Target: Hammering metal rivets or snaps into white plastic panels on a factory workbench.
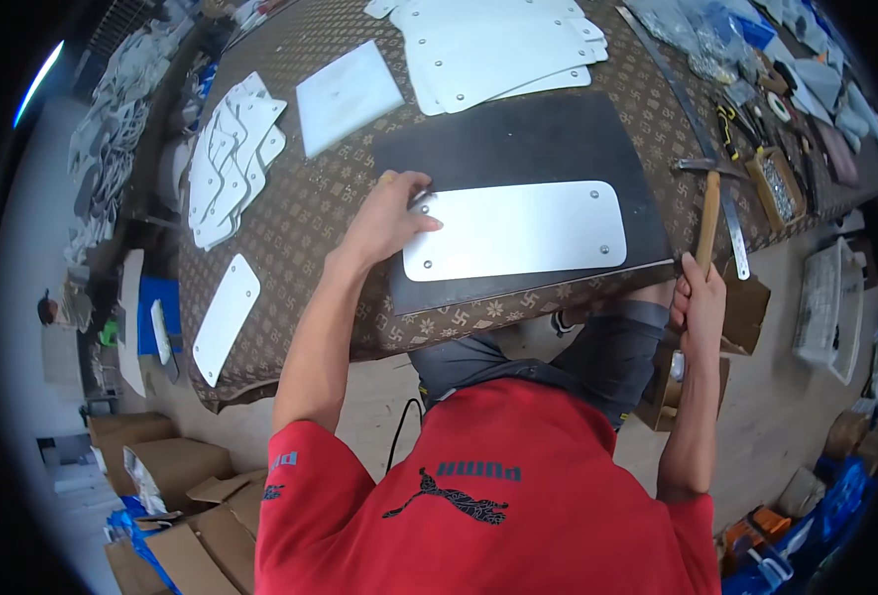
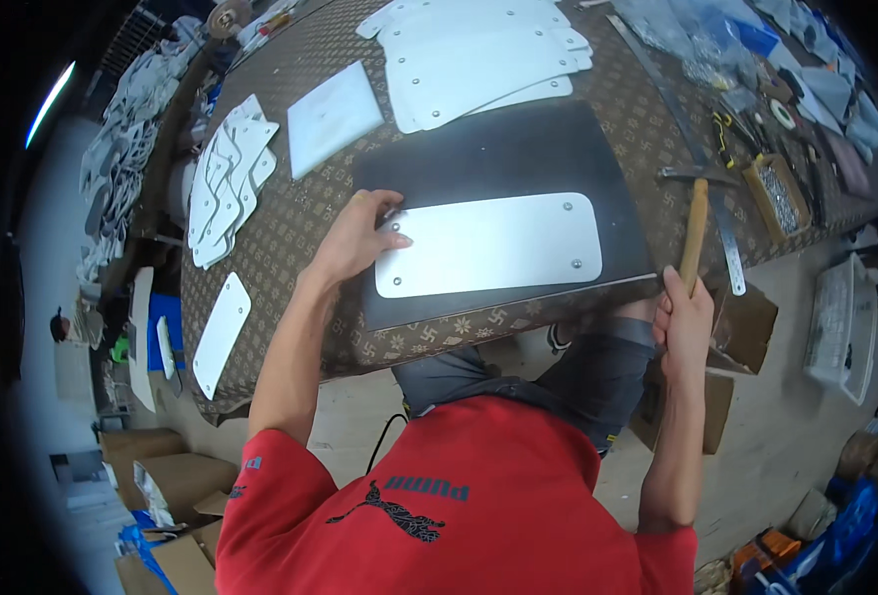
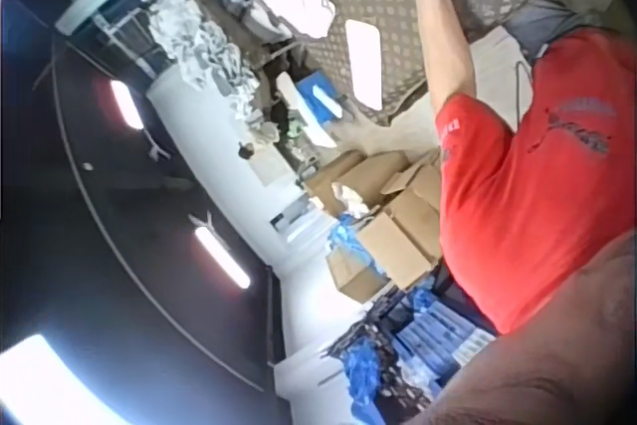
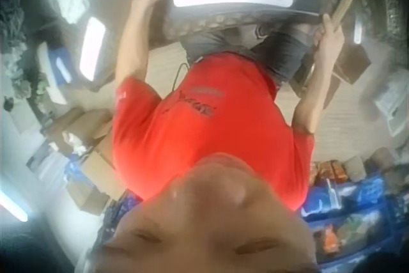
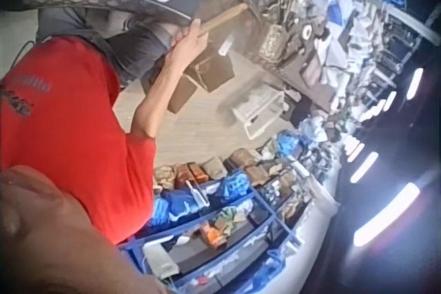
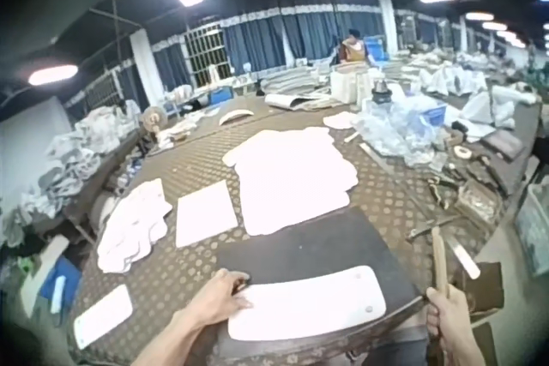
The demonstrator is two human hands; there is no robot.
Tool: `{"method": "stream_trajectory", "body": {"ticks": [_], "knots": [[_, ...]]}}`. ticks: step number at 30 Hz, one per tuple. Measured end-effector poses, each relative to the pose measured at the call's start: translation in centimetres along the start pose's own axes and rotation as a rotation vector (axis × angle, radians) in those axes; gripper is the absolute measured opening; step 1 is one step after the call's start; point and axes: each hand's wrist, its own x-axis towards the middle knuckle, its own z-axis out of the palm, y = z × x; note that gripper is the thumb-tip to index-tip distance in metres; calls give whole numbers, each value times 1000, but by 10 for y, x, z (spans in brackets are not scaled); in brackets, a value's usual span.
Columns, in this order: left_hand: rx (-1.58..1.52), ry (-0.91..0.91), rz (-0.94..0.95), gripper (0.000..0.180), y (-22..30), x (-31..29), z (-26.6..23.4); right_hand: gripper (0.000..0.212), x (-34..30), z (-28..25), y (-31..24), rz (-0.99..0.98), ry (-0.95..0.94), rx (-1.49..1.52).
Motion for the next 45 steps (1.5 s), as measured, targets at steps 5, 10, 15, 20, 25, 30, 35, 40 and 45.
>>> {"method": "stream_trajectory", "body": {"ticks": [5,10,15,20,25,30,35,40,45], "knots": [[172,22,-67,42,10,-7,-24,25,14,-11,4,25,-39,-49],[222,122,111,28,50,-38,-49,22,13,-14,8,26,0,-126],[88,87,147,28,60,-100,-42,21,19,-6,-4,21,14,-115],[293,-49,341,29,66,-123,-22,22,52,21,-19,-89,-13,-100],[305,-78,380,39,51,-130,4,29,93,28,-10,-336,32,-281],[282,-106,411,45,39,-138,14,23,99,26,-3,-348,44,-354],[252,-94,405,41,34,-142,5,23,95,31,-7,-328,42,-304],[0,208,302,23,35,-89,-9,23,92,33,-9,-315,76,-294],[-356,258,-172,20,52,32,-32,24,83,32,-19,-159,92,-264]]}}
